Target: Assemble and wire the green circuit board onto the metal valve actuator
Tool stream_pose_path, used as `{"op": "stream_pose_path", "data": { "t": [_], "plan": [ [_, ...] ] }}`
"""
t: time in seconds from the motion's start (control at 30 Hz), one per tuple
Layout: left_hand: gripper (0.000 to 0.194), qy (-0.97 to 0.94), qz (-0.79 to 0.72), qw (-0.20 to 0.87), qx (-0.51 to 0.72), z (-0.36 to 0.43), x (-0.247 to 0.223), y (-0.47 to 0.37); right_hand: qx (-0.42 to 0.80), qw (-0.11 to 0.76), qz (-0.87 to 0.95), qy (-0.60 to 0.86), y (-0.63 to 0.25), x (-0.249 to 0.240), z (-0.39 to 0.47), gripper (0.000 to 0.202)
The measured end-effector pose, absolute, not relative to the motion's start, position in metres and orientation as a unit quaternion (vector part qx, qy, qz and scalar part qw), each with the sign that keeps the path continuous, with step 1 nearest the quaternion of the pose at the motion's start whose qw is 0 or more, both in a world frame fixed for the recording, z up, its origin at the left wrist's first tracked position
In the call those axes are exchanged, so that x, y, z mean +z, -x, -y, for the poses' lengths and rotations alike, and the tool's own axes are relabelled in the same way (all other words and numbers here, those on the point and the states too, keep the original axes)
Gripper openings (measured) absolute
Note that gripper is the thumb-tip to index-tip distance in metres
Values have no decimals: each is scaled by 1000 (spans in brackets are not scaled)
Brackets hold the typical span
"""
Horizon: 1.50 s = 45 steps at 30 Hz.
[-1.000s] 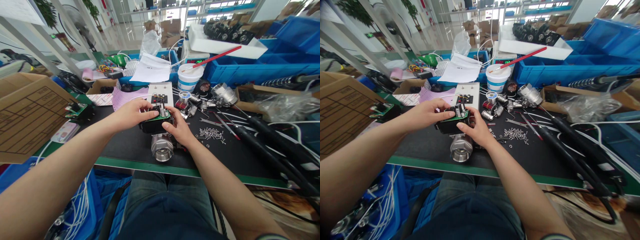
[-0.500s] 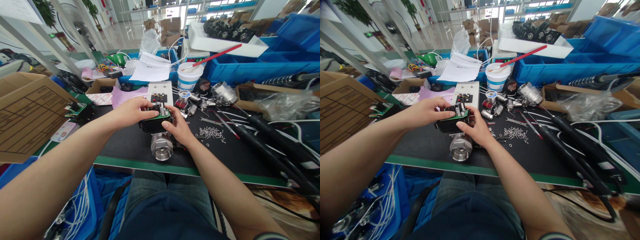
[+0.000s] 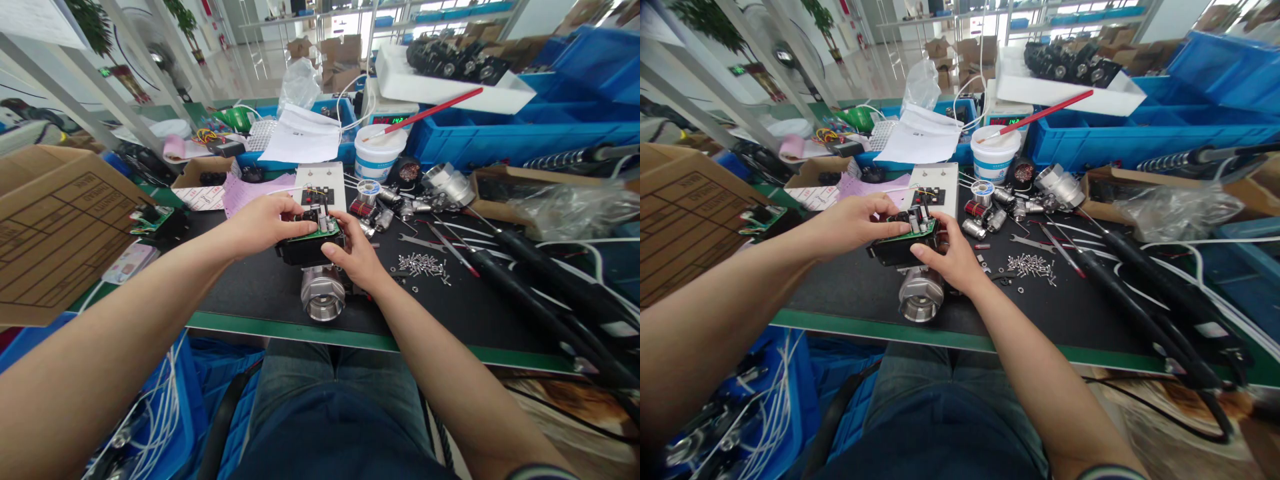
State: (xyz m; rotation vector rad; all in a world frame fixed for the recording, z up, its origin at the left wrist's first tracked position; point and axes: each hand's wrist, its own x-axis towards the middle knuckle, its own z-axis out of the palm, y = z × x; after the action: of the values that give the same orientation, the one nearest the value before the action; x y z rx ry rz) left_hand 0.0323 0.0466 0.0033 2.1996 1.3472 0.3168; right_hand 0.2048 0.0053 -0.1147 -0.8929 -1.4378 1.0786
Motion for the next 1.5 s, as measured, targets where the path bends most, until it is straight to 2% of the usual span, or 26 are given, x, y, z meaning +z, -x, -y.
{"op": "stream_pose_path", "data": {
  "t": [0.77,1.27,1.5],
  "plan": [
    [36,-817,-497,272,106,-49,4,-28,457,565,592,347,-205,-116,-6,64],
    [38,-805,-499,292,132,-49,1,-27,458,554,594,361,-203,-115,-6,71],
    [32,-816,-494,283,98,-48,5,-31,462,561,590,351,-203,-117,-8,69]
  ]
}}
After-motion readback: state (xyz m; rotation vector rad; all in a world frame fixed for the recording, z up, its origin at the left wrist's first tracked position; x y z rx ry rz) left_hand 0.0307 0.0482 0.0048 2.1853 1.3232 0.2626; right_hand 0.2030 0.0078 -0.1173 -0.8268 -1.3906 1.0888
